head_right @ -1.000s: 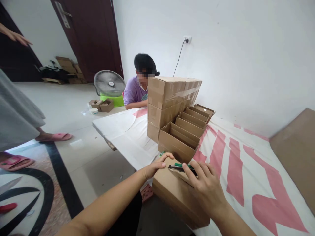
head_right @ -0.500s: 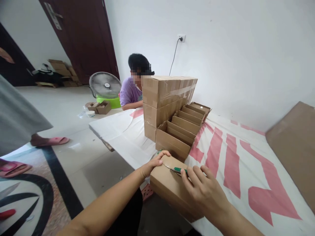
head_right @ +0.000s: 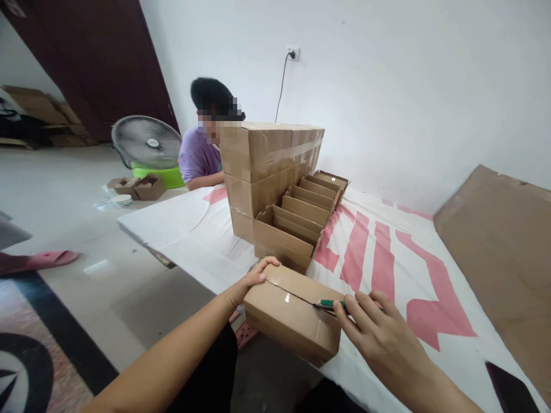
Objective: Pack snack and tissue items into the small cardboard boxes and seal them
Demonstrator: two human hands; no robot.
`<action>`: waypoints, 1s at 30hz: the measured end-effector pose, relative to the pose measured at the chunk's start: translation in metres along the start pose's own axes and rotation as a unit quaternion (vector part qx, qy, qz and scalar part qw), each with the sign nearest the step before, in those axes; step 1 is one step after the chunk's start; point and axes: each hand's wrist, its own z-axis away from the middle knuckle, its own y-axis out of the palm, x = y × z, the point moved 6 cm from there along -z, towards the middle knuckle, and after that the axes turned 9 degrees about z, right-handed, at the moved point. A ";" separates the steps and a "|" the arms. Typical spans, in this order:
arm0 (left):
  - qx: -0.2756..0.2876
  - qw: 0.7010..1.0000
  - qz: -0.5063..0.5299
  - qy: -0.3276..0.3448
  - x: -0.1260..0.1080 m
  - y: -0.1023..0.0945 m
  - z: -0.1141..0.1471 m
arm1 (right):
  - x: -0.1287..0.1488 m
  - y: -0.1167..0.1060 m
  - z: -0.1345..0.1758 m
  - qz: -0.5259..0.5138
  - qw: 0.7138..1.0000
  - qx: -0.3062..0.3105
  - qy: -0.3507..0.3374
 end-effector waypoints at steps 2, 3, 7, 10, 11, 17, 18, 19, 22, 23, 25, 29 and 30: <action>-0.001 1.000 0.000 -0.002 0.000 0.000 0.001 | -0.001 0.000 0.004 0.000 1.000 0.005 0.001; -0.001 1.000 0.000 -0.002 0.001 0.000 0.001 | -0.002 0.000 0.006 0.000 1.000 0.005 0.003; -0.001 1.000 -0.003 0.001 0.002 -0.002 0.000 | -0.002 0.000 0.010 -0.008 1.000 0.005 0.010; -0.003 1.000 -0.007 0.005 0.002 -0.004 -0.001 | -0.002 0.000 0.011 -0.009 1.000 0.004 0.010; -0.003 1.000 -0.008 0.005 0.003 -0.005 -0.001 | -0.002 -0.001 0.012 -0.008 1.000 0.002 0.011; -0.001 1.000 -0.005 0.007 0.005 -0.008 -0.002 | -0.019 0.005 0.043 -0.024 0.997 0.020 0.072; -0.001 1.000 -0.005 0.008 0.005 -0.008 -0.002 | -0.023 0.011 0.054 -0.033 0.994 0.030 0.096; 0.000 1.000 -0.005 0.009 0.005 -0.008 -0.002 | -0.028 0.018 0.067 -0.045 0.990 0.038 0.126; 0.001 1.000 -0.005 0.011 0.005 -0.009 -0.002 | -0.035 0.048 0.110 -0.092 0.966 0.056 0.236; 0.001 1.000 -0.005 0.011 0.005 -0.010 -0.002 | -0.033 0.060 0.125 -0.110 0.954 0.061 0.274; 0.002 1.000 -0.005 0.012 0.006 -0.010 -0.002 | -0.021 0.086 0.154 -0.151 0.928 0.079 0.330; 0.002 1.000 -0.005 0.015 0.006 -0.011 -0.003 | 0.018 0.128 0.193 -0.182 0.918 0.102 0.337; 0.001 1.000 -0.005 0.015 0.006 -0.011 -0.003 | 0.025 0.135 0.199 -0.178 0.920 0.106 0.333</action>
